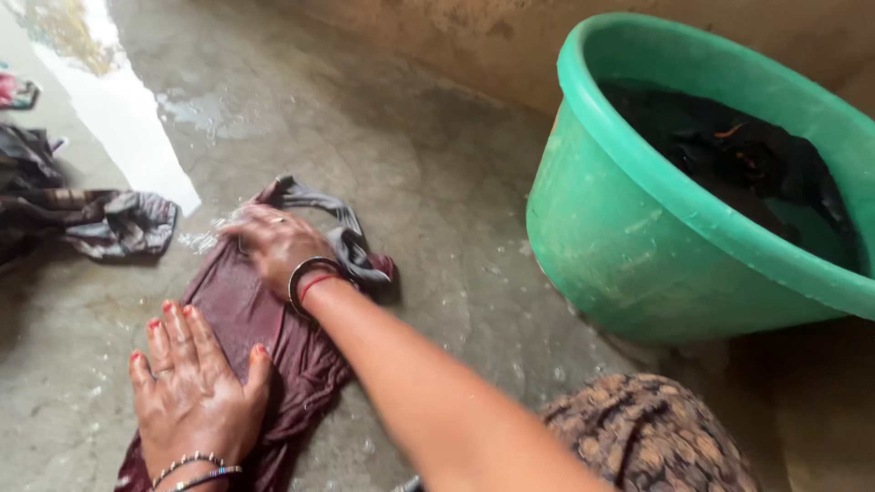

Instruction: The person washes clothes by hand, scrubbing them with soap on the floor and rinsing them in a bucket of water.

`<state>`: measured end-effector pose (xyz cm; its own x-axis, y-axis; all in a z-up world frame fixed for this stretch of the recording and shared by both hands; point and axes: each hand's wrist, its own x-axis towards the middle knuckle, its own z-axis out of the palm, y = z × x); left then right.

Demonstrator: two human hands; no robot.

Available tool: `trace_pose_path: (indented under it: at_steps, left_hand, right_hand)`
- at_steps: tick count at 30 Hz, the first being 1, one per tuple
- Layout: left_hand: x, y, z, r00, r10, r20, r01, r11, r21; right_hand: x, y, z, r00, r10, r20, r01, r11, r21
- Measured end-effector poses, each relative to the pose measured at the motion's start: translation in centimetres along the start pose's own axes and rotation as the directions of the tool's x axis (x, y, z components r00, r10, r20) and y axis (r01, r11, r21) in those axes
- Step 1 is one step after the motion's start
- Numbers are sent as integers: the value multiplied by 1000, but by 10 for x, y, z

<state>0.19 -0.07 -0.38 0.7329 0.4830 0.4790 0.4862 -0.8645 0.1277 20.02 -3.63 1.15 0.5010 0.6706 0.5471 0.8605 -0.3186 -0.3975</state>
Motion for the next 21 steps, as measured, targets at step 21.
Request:
trace_pose_path:
  at_steps: [21]
  left_hand:
    - [-5,-3,9,998,-9,63,12,999,-34]
  right_hand:
    - [-28,-3,-47,949,315,20,-280,870,-407]
